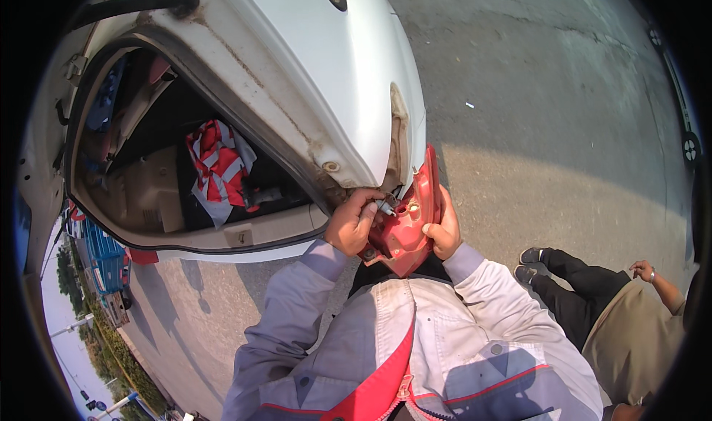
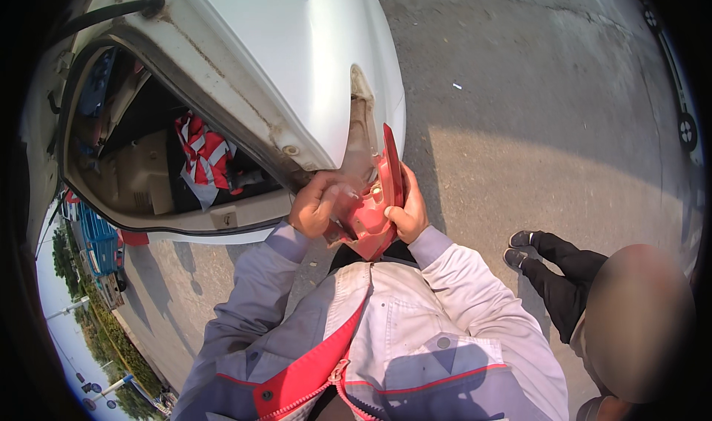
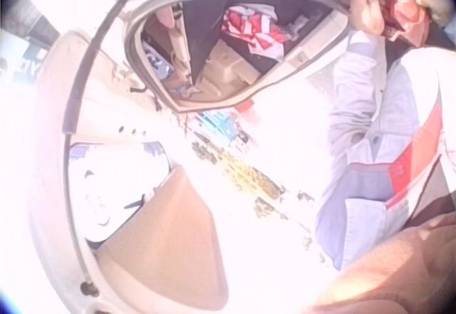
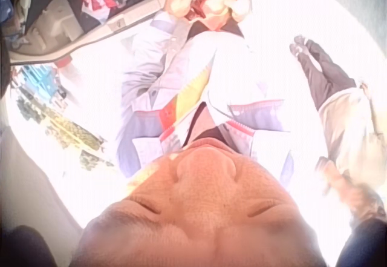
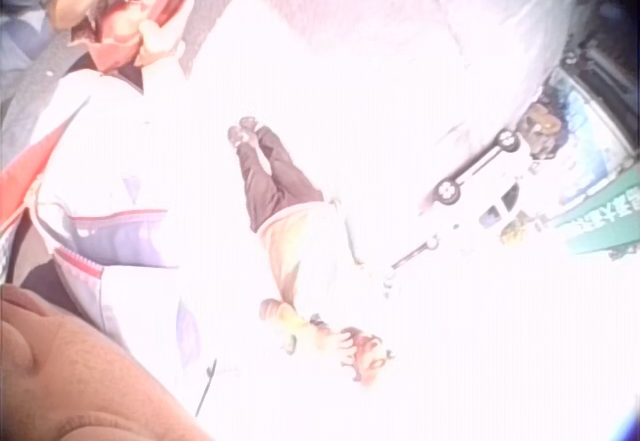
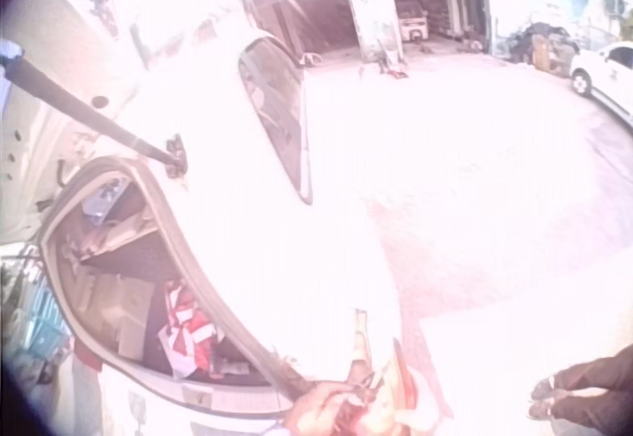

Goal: The person removes a red taillight from the rear of a white car using a power drill, then reinstalls it by hand and secures it with the drill. The task includes detaching the light, aligning it, and fastening it back in place.

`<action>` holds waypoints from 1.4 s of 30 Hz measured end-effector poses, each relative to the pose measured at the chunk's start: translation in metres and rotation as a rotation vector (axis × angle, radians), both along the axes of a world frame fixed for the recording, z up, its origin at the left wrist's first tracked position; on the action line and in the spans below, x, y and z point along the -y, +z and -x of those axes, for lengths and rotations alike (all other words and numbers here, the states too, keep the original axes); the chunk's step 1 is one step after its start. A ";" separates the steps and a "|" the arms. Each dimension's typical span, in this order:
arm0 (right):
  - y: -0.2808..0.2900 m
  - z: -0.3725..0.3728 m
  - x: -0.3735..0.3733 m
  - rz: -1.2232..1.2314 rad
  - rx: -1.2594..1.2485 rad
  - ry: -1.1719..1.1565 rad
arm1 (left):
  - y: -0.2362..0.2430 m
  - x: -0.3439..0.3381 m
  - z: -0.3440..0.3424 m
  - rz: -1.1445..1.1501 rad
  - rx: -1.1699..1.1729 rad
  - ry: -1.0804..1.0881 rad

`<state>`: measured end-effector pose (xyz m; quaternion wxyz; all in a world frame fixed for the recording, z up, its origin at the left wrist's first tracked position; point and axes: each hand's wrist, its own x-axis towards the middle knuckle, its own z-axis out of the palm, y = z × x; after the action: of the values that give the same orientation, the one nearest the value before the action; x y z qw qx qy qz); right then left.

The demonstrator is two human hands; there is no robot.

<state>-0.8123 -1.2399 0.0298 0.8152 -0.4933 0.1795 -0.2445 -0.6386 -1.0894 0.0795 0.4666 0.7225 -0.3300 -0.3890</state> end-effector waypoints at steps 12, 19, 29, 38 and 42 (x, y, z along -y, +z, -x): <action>0.003 -0.014 0.003 -0.106 -0.115 -0.037 | -0.011 -0.014 -0.006 0.203 -0.745 0.416; -0.013 -0.023 0.002 -0.083 -0.176 -0.132 | -0.009 -0.014 -0.006 0.253 -0.822 0.438; 0.003 -0.022 -0.025 0.227 -0.374 -0.264 | -0.022 -0.026 -0.027 0.337 -1.134 0.195; 0.036 -0.027 -0.082 1.056 -0.579 -0.541 | -0.030 -0.023 -0.019 0.322 -1.031 0.100; 0.065 -0.034 -0.090 1.034 -0.631 -0.425 | -0.031 -0.017 -0.019 0.344 -0.871 0.040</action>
<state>-0.7787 -1.1500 0.0944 0.3135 -0.8247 0.3637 -0.2989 -0.6199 -1.0726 0.0481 0.6822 0.4104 -0.1491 -0.5865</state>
